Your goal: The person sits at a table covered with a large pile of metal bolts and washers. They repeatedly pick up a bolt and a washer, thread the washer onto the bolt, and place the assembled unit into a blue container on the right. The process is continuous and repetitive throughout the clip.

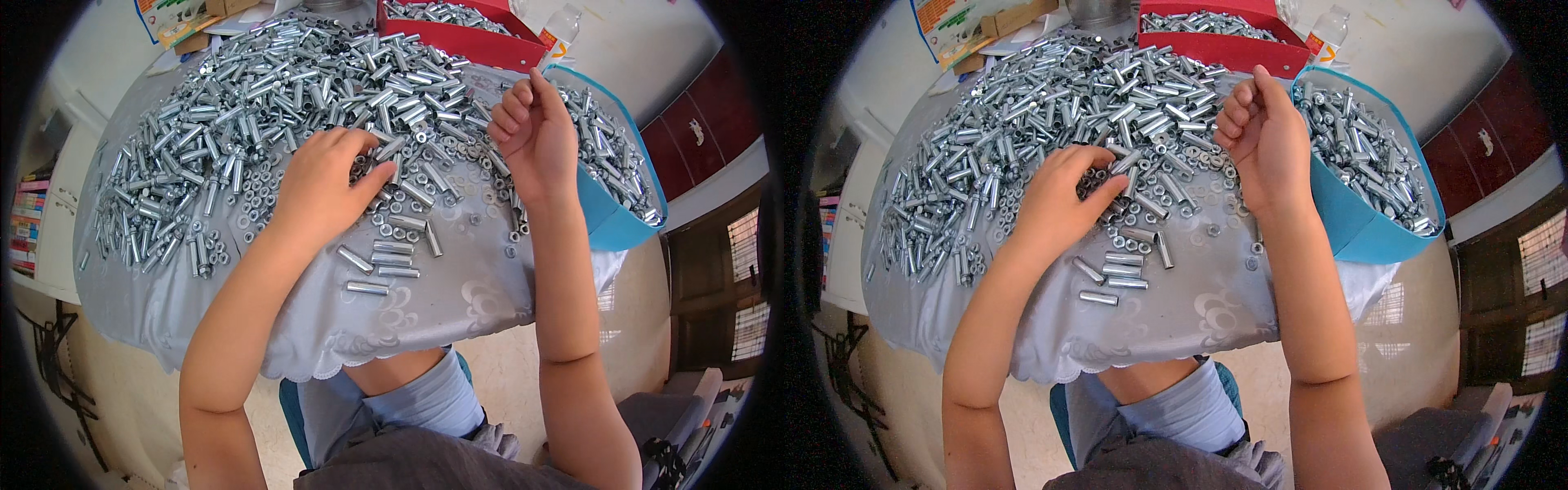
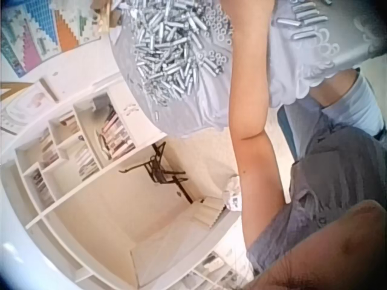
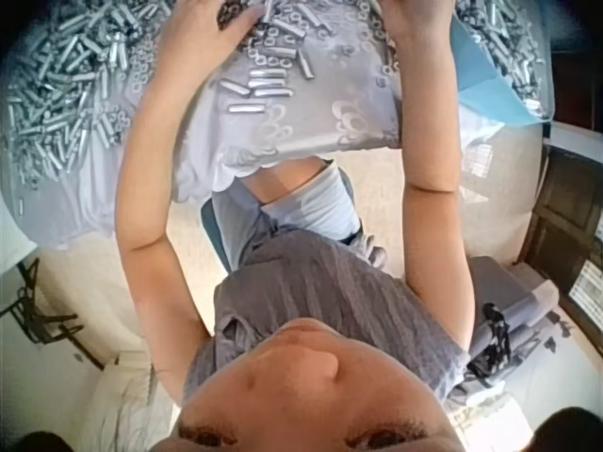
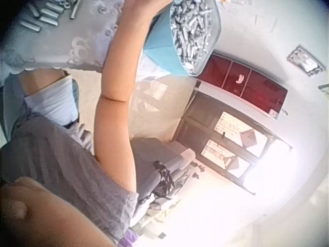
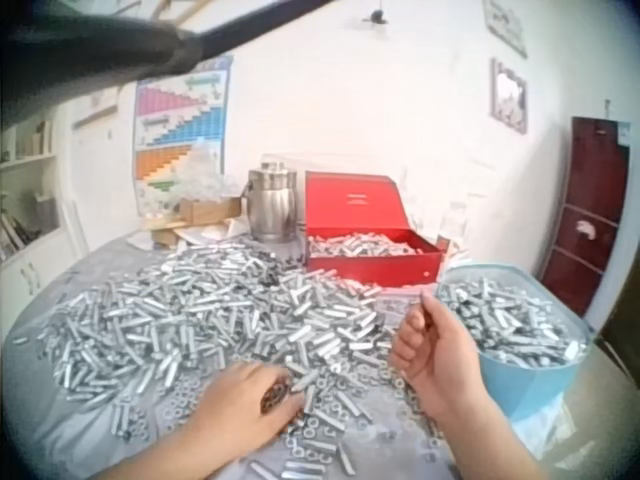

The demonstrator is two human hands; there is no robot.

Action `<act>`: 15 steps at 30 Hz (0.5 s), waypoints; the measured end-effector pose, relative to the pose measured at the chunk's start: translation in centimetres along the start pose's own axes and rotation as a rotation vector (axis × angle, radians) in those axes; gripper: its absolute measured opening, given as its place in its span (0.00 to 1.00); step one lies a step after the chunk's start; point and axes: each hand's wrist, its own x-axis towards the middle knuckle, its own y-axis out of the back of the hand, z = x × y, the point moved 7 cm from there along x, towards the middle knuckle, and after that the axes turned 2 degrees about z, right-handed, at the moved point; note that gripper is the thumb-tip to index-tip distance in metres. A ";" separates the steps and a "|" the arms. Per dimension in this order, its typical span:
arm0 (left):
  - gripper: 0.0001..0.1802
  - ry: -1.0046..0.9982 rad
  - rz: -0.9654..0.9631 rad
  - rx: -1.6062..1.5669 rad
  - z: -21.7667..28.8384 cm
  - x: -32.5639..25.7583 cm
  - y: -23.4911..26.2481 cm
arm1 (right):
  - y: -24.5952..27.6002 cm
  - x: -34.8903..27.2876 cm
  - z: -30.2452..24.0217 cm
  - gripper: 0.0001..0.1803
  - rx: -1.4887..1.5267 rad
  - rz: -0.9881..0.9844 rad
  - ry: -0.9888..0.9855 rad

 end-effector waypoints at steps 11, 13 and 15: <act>0.10 0.084 0.042 -0.088 -1.3 0.4 0.1 | 1.6 0.7 0.0 0.11 0.096 0.068 -0.027; 0.09 0.136 0.071 -0.173 -1.6 0.4 0.4 | 2.1 0.8 0.1 0.09 0.082 0.107 -0.028; 0.09 0.162 0.093 -0.221 -1.6 0.5 0.7 | 2.6 1.2 0.4 0.08 0.103 0.112 -0.053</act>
